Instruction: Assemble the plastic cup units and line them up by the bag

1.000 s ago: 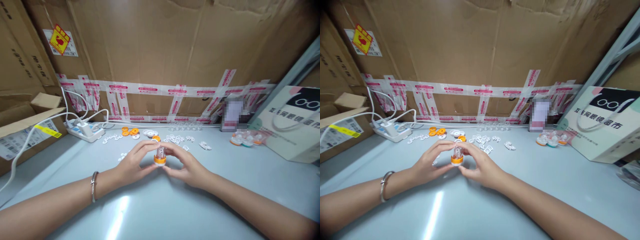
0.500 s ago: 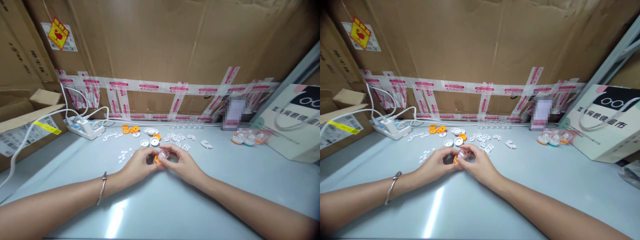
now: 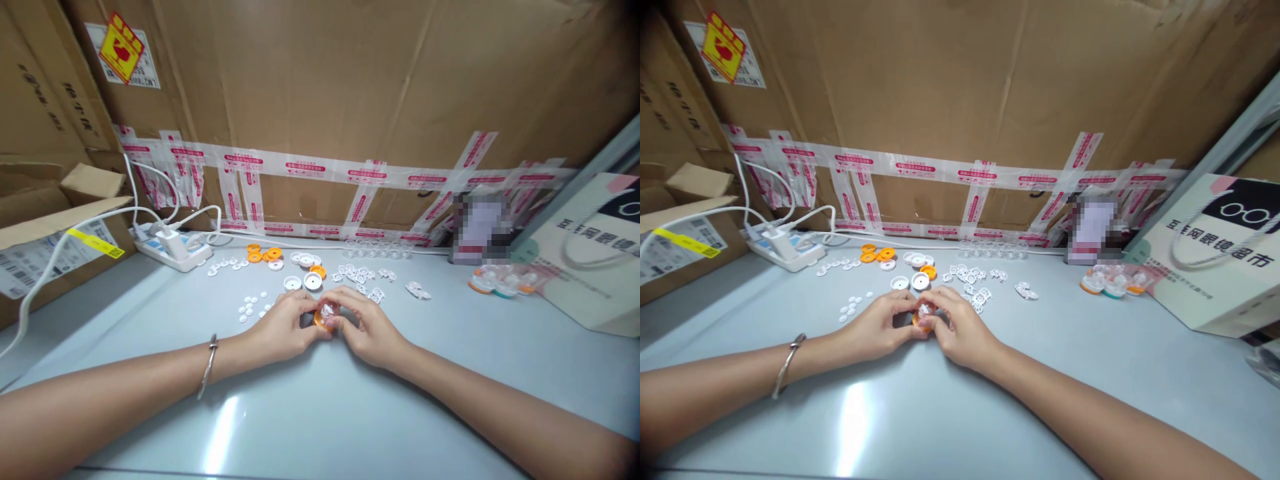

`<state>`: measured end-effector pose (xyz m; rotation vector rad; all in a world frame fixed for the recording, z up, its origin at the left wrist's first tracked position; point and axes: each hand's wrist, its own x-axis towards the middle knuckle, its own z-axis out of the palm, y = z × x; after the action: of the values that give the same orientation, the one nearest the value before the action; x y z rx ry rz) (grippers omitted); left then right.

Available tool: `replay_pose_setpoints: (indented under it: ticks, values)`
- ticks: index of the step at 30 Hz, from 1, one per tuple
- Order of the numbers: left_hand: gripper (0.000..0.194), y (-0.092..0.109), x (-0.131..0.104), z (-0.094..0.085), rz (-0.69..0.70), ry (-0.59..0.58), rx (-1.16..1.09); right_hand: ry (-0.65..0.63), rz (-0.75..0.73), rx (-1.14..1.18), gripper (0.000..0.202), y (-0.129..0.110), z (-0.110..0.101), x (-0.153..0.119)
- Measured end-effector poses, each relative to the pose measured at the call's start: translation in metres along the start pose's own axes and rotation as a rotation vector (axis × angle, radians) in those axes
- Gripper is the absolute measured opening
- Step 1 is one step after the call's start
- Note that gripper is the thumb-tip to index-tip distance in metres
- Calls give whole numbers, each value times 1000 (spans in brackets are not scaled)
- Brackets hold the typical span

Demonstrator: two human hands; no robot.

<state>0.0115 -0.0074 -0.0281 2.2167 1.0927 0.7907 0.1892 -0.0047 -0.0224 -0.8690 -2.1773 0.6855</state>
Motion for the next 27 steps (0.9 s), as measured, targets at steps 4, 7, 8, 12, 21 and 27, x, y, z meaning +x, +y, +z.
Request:
replay_pose_setpoints:
  ticks: [4, 7, 8, 12, 21, 27]
  values:
    - [17, 0, 3, -3, -21, -50, -20, -62, -72, -21, 32, 4, -6, 2]
    - [20, 1, 4, -4, -39, -62, -4, -136, -118, -22, 30, 4, -12, 3]
    - [21, 1, 4, -4, -43, -56, 8, -160, -108, -30, 29, 2, -13, 3]
    - [21, 1, 2, -4, 2, -19, 51, -95, 89, -179, 21, -4, -12, 3]
    - [12, 3, -3, -2, 77, -69, 151, -187, 142, -282, 21, -9, -8, 7]
    - [14, 1, -1, -4, 97, -104, 120, -325, -73, -374, 18, -7, -21, 8]
